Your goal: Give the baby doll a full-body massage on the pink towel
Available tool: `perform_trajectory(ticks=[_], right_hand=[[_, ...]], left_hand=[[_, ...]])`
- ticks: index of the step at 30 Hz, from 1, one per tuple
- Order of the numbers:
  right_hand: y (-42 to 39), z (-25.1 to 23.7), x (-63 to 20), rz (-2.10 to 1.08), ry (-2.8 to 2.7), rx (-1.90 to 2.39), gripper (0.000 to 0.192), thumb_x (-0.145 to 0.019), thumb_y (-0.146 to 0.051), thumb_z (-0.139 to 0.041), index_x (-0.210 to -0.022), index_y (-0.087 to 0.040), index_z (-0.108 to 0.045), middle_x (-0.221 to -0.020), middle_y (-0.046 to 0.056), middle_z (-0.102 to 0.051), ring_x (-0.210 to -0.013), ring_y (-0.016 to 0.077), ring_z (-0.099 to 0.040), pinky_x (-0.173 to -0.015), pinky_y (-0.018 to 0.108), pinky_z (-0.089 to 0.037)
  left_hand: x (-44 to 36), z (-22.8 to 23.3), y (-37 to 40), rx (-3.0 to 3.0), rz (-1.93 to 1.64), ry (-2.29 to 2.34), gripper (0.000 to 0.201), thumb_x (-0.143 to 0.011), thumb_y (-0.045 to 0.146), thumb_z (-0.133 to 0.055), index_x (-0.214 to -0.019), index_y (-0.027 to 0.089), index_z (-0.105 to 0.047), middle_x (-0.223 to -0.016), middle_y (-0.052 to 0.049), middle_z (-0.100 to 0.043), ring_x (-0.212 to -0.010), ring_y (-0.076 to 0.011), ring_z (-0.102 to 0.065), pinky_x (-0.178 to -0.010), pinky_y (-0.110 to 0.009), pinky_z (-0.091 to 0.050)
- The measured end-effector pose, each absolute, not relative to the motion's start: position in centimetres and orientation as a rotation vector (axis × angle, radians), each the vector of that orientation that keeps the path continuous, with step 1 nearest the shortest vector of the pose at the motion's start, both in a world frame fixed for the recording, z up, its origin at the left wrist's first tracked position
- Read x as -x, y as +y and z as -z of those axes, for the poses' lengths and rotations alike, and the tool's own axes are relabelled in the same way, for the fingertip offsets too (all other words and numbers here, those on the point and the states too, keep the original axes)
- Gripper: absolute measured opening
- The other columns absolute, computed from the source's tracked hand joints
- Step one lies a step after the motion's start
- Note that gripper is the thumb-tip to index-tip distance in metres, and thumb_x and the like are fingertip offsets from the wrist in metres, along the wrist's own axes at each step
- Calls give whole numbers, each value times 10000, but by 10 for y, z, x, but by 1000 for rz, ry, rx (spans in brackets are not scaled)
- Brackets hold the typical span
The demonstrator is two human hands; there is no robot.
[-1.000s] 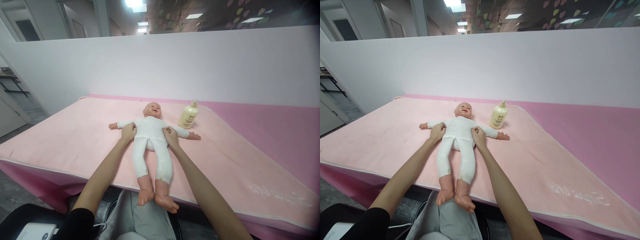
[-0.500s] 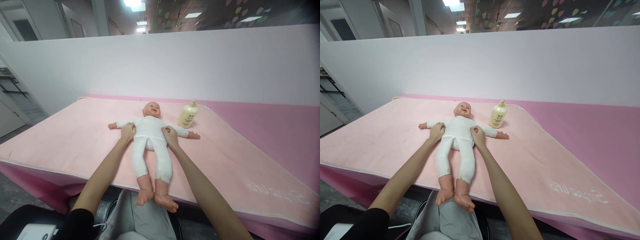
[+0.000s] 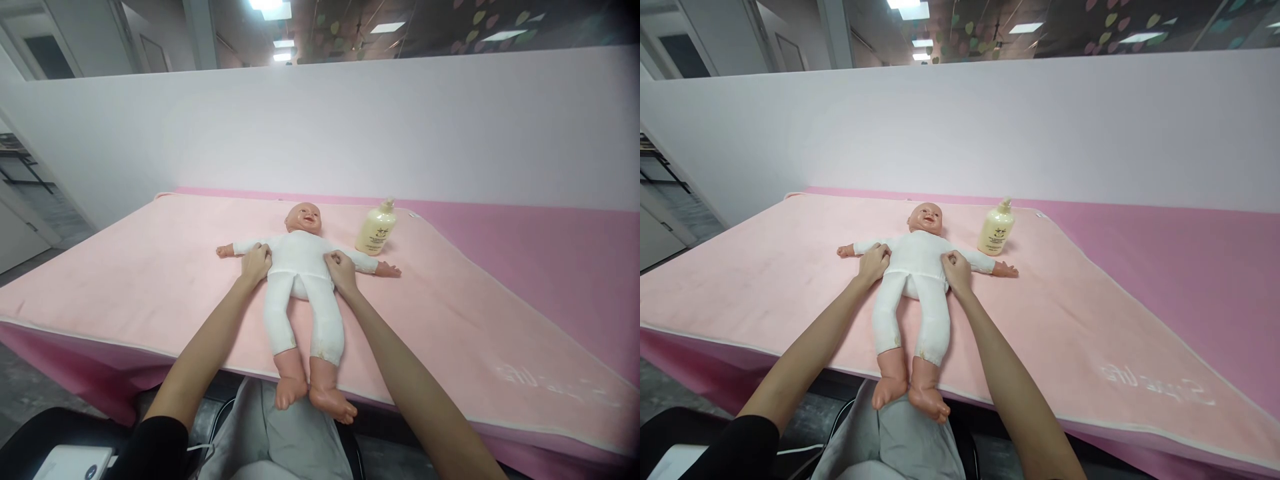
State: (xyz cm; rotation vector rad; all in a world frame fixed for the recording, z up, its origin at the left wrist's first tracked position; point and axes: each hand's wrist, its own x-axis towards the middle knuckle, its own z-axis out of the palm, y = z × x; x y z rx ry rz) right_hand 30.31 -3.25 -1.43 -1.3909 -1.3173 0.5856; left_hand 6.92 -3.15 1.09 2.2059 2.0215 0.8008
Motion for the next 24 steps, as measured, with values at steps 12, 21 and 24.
perform_trajectory(ticks=[12, 21, 24], right_hand=[[-33, 13, -303, -597, -1304, 1406, 228, -724, -383, -508, -638, -172, -501, -564, -37, -449, -580, 107, -401, -595, 239, -285], [-32, 15, -303, -595, -1311, 1393, 232, -727, -393, -497, -653, -174, -515, -577, -32, -461, -586, 111, -406, -595, 243, -287], [-32, 14, -303, -592, -1310, 1396, 240, -724, -400, -502, -647, -173, -510, -567, -35, -449, -581, 110, -397, -591, 243, -285]], left_hand=[[-71, -10, -32, -2223, -799, 2107, 246, -876, 175, -358, -906, 212, -600, -971, -72, -532, -786, -207, -571, -634, -316, -397], [-71, -9, -30, -2207, -793, 2114, 226, -889, 214, -373, -905, 206, -598, -980, -69, -551, -819, -204, -579, -630, -300, -397], [-70, -8, -29, -2212, -801, 2107, 217, -888, 212, -380, -910, 206, -596, -990, -69, -571, -843, -209, -584, -646, -301, -403]])
